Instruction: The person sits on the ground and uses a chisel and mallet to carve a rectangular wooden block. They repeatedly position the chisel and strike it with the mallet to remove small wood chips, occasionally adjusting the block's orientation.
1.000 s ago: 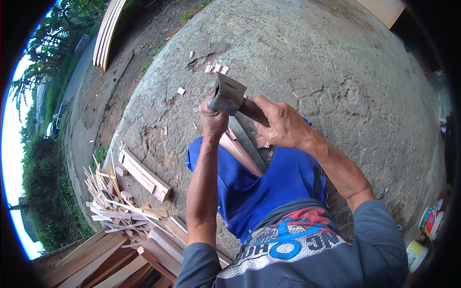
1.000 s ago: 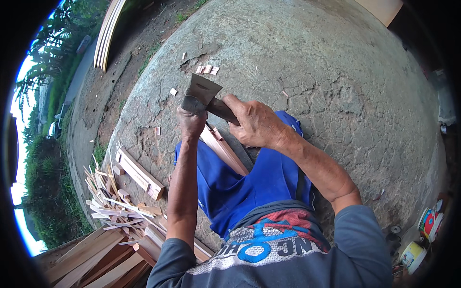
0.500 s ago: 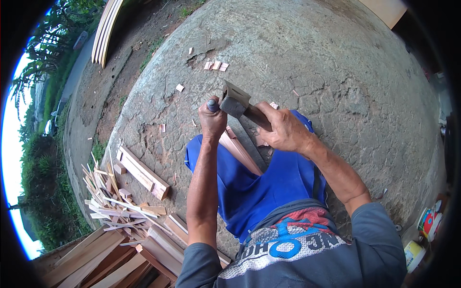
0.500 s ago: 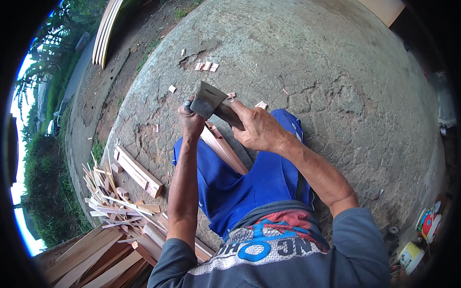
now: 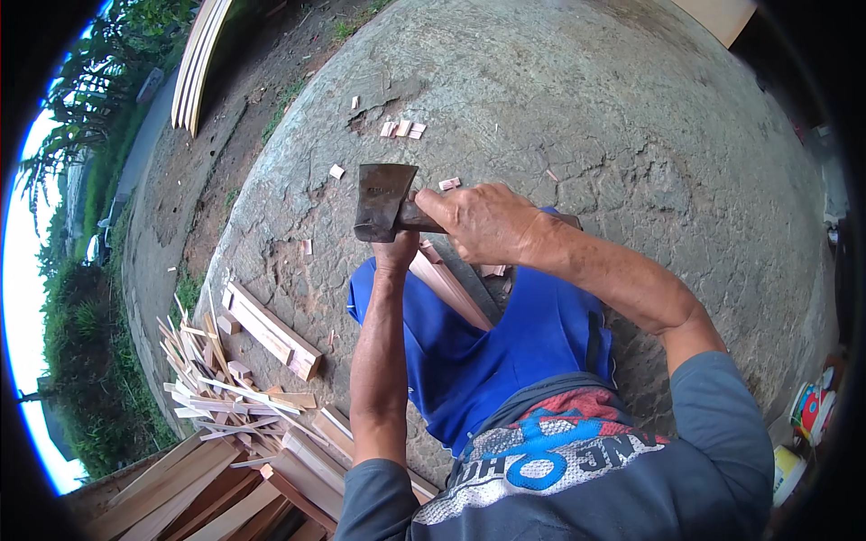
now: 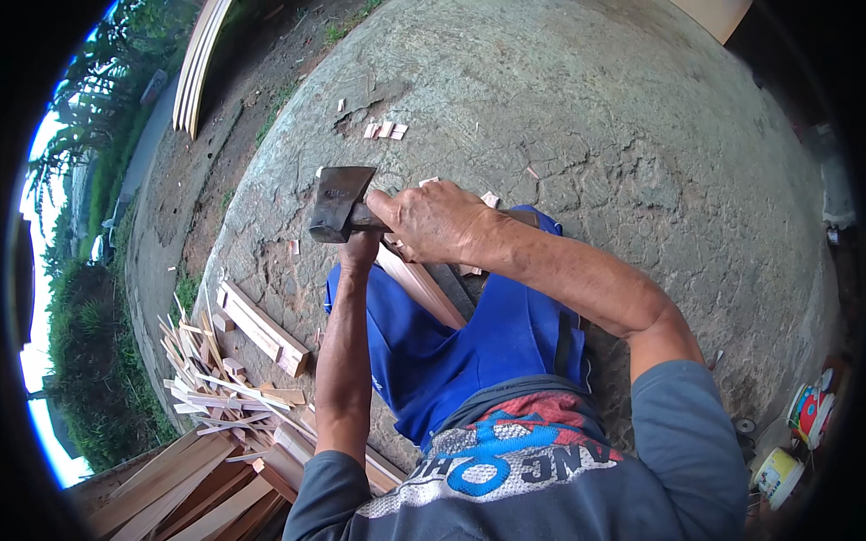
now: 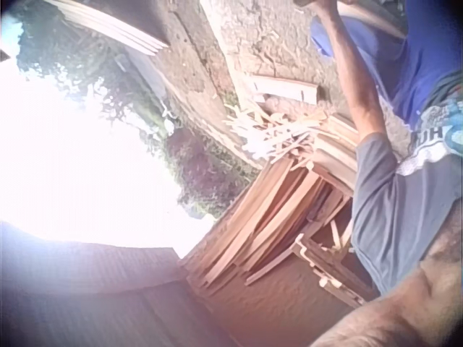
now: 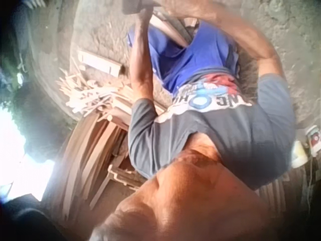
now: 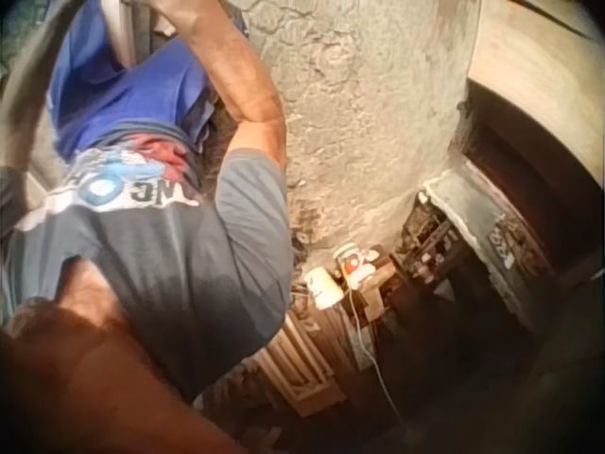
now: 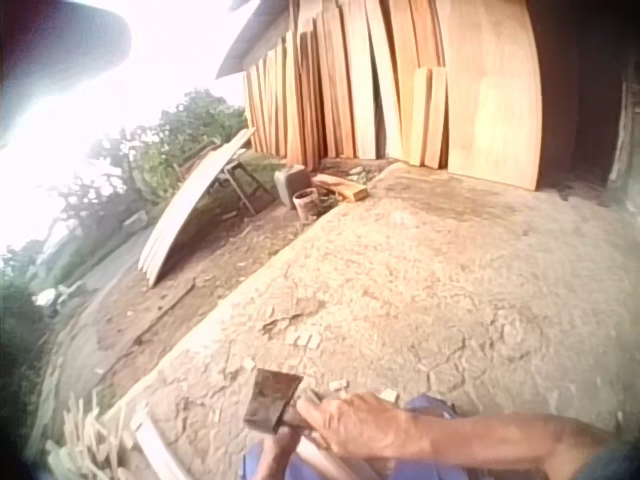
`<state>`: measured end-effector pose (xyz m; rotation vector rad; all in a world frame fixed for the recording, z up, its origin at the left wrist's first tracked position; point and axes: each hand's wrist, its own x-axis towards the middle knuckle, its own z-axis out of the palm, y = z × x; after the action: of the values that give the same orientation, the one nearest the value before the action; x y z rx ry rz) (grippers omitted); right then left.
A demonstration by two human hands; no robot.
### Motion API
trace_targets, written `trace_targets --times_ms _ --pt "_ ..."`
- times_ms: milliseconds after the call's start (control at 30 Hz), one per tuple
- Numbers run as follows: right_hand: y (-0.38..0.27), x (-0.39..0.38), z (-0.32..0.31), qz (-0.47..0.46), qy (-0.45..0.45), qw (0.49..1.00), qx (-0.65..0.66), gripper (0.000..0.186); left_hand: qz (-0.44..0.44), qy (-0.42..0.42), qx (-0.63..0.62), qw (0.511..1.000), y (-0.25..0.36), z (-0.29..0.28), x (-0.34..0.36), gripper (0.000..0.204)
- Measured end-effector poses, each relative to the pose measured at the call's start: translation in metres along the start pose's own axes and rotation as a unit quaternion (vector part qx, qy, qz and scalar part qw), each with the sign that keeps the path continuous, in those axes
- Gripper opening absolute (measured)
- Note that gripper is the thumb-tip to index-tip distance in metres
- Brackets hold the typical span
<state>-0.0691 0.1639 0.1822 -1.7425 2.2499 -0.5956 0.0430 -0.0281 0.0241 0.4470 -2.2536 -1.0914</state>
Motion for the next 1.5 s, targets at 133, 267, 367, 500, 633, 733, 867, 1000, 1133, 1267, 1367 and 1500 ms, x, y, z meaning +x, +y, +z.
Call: trace_targets --times_ms 133,267,367,500,633,733,867,1000,1133,1267,1367,1500 --pt "-0.014 -0.007 -0.013 -0.055 0.067 0.996 0.019 0.034 0.043 -0.043 0.009 0.998 0.006 -0.007 -0.002 0.014" --pt "-0.019 -0.003 -0.007 -0.045 0.075 0.996 0.017 0.036 0.033 -0.066 0.037 0.997 0.023 -0.011 -0.001 0.014" --pt "-0.009 0.006 0.009 -0.027 -0.025 0.999 -0.018 0.038 -0.077 -0.003 -0.096 0.992 -0.013 -0.008 -0.020 0.016" --pt "-0.020 0.001 -0.016 -0.044 0.018 0.999 0.004 0.039 -0.006 -0.038 -0.012 0.999 -0.010 -0.011 -0.011 0.021" --pt "-0.027 0.005 -0.024 -0.050 0.096 0.992 0.071 0.039 -0.057 0.019 -0.167 0.984 0.016 -0.004 -0.011 0.018" --pt "-0.010 0.014 0.009 -0.020 -0.076 0.996 -0.035 0.037 -0.108 -0.035 -0.043 0.993 -0.026 -0.011 -0.019 0.017" --pt "-0.013 0.004 -0.004 -0.025 -0.017 0.999 -0.013 0.035 0.011 -0.013 0.008 1.000 0.011 0.001 -0.007 0.018" --pt "-0.032 0.003 -0.031 -0.079 0.153 0.983 0.063 0.038 -0.044 -0.021 -0.055 0.997 0.005 0.003 -0.017 0.018" --pt "-0.014 0.004 0.013 -0.019 -0.036 0.996 -0.076 0.035 -0.031 -0.020 -0.098 0.994 -0.010 -0.003 -0.018 0.020" --pt "-0.009 0.003 0.003 -0.037 -0.012 0.999 -0.022 0.038 -0.089 0.012 -0.088 0.992 -0.034 0.011 -0.025 0.021" --pt "-0.029 0.007 -0.033 -0.078 0.131 0.986 0.072 0.043 -0.097 0.036 -0.197 0.975 -0.020 0.001 -0.020 0.007" --pt "-0.031 0.004 -0.028 -0.057 0.164 0.983 0.060 0.038 -0.069 0.019 -0.193 0.979 0.009 0.005 -0.015 0.007"
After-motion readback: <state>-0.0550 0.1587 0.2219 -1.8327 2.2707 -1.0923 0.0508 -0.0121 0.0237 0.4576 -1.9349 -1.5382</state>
